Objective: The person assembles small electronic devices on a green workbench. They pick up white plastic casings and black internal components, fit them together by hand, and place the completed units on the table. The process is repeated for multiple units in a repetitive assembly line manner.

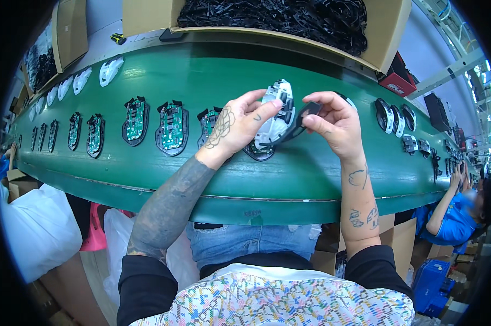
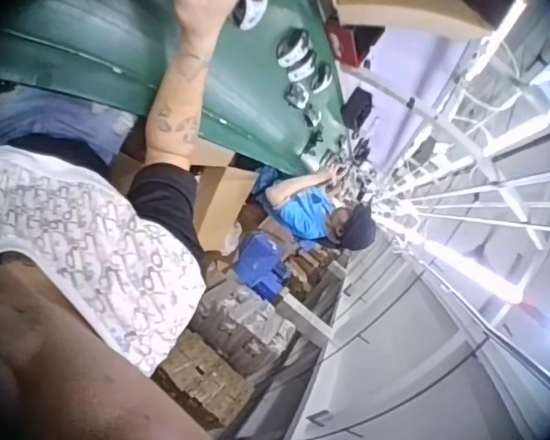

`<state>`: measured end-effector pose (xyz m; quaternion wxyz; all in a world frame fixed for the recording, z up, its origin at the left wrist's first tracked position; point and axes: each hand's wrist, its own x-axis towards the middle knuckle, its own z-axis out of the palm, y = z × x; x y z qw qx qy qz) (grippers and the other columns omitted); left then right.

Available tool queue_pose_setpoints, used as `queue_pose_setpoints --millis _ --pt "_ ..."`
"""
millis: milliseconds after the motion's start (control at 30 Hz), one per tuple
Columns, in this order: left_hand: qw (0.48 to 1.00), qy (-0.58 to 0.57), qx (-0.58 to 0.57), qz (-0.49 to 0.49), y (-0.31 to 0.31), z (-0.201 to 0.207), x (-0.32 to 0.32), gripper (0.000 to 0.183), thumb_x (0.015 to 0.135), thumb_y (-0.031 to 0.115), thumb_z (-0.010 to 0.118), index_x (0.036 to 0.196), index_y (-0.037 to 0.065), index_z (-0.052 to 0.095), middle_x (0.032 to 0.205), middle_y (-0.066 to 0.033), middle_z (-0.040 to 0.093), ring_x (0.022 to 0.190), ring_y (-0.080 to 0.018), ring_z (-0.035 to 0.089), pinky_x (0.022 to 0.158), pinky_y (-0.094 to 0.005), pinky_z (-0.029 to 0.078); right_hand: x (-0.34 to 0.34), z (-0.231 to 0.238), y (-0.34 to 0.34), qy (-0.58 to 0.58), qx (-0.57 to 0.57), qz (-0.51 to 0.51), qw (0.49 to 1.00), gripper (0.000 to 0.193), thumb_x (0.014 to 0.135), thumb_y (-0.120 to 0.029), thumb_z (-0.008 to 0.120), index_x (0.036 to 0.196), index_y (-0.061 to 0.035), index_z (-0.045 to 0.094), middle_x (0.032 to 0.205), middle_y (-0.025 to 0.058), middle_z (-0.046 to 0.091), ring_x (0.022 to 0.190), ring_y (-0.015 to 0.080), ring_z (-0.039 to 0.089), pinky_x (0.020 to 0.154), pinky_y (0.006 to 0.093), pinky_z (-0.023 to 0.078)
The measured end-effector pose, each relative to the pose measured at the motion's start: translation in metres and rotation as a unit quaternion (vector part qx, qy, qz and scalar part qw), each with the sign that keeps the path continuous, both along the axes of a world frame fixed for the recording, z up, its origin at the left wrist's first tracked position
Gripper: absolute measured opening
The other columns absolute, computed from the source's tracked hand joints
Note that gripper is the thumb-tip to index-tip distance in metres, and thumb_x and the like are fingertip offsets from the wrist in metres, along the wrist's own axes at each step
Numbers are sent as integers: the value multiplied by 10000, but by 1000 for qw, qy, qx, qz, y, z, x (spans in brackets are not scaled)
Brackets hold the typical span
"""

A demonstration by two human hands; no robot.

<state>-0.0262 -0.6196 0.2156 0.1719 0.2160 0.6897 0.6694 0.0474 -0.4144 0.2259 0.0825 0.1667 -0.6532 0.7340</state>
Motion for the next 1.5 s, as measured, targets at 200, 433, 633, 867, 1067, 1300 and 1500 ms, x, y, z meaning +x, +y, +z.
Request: queue_pose_setpoints --millis 200,433,633,867,1067,1300,1500 --pt "999 25 12 -19 0 -3 1 640 847 372 676 1274 -70 495 1014 -169 664 853 -149 640 741 -272 510 -2 -3 -6 14 23 -24 999 297 832 13 674 1114 0 581 953 34 606 838 70 594 722 189 501" --pt "995 92 -29 -11 2 -2 3 711 838 453 660 1269 -86 487 1064 -193 646 887 -184 645 766 -299 513 -3 -7 -13 27 38 -81 996 298 818 -24 704 1092 -2 588 901 19 604 778 50 576 677 171 481" --pt "985 157 -64 -21 1 -4 6 752 851 504 621 1273 -98 462 1133 -227 604 1063 -279 593 902 -357 467 -5 -16 -29 76 115 -176 975 342 789 -89 744 1075 5 583 815 2 589 688 34 531 612 175 465" --pt "991 -72 89 -75 1 -3 10 790 789 318 718 1354 -53 308 1210 -193 526 1054 -242 577 899 -348 463 -8 -20 -41 94 161 -225 956 461 813 -172 738 1167 6 502 836 40 576 709 86 545 647 215 481" --pt "933 -192 296 -63 -5 3 7 582 733 35 679 1227 19 370 1133 -117 542 1049 -204 551 933 -359 447 -7 -24 -52 2 140 -151 979 602 827 -241 731 1278 29 438 1123 150 584 1035 201 591 844 308 509" --pt "984 -61 161 -52 -10 5 -4 686 678 71 793 1246 31 410 1125 -95 548 1050 -201 561 918 -343 468 -9 -9 -35 -137 -97 -8 986 619 742 9 762 1275 76 455 1201 152 572 1056 203 591 922 325 496" --pt "994 86 66 -11 -18 19 -4 599 621 110 851 1120 29 530 1019 -70 637 951 -163 621 872 -313 502 -10 -16 -34 -85 -77 2 993 628 737 -21 782 1270 81 467 1196 131 578 1071 181 576 931 310 482"
